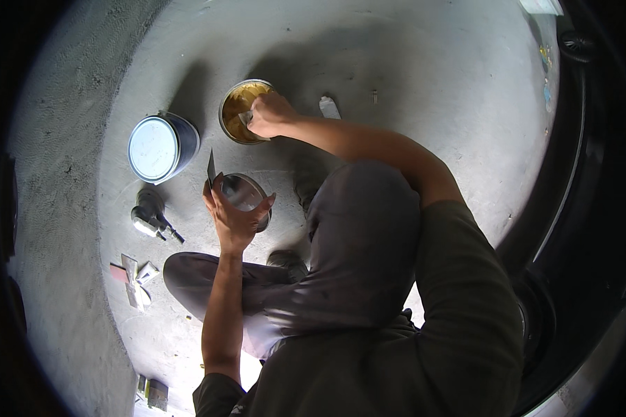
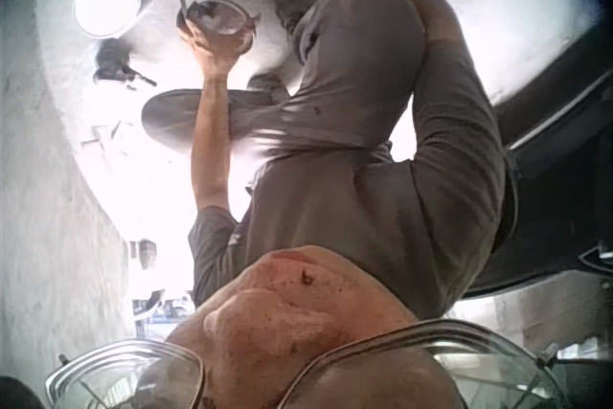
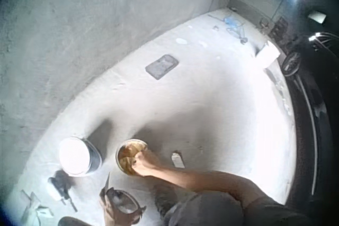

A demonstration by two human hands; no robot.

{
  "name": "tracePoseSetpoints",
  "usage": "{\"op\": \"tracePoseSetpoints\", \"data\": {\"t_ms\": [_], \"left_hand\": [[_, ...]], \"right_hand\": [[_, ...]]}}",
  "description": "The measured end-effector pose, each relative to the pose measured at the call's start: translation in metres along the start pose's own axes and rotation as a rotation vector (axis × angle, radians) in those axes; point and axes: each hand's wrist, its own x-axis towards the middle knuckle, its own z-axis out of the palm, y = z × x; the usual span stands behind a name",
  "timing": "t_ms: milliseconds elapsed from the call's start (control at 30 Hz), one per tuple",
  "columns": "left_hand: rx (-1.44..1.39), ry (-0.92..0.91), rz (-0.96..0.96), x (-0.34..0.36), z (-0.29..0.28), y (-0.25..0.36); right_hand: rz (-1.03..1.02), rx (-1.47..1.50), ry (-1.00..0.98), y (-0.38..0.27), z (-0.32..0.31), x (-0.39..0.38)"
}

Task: The person mixes body filler in a container and applies it to a damaged area on the front of a black car using a spreader. They then sand the applied filler with a sanding block and inspect the surface by hand.

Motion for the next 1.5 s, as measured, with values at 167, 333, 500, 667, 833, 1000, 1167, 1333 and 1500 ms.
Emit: {"op": "tracePoseSetpoints", "data": {"t_ms": [167, 333, 500, 667, 833, 1000, 1167, 1333, 1500], "left_hand": [[0.03, -0.022, -0.075, -0.003, -0.001, -0.006], [-0.003, -0.041, -0.081, 0.001, -0.002, -0.001], [-0.009, -0.041, -0.032, 0.009, 0.005, 0.005], [0.096, -0.032, 0.028, 0.036, 0.002, 0.032], [0.438, -0.198, 0.038, 0.124, 0.022, 0.067], [0.729, -0.51, 0.008, 0.18, 0.06, 0.07], [0.754, -0.578, 0.003, 0.185, 0.066, 0.062], [0.671, -0.612, -0.011, 0.19, 0.065, 0.059], [0.638, -0.574, 0.038, 0.194, 0.061, 0.05]], "right_hand": [[0.216, 0.187, -0.008, 0.009, 0.005, 0.018], [0.426, 0.922, 0.011, 0.023, -0.023, 0.001], [0.425, 1.089, 0.08, 0.022, -0.047, -0.023], [0.389, 1.047, 0.075, 0.029, -0.09, -0.052], [0.359, 1.106, 0.384, 0.047, -0.132, -0.093], [0.498, 0.917, 0.491, 0.062, -0.153, -0.131], [0.479, 0.873, 0.461, 0.072, -0.158, -0.155], [0.353, 0.695, 0.418, 0.061, -0.149, -0.151], [-0.057, 0.18, 0.424, 0.039, -0.153, -0.144]]}}
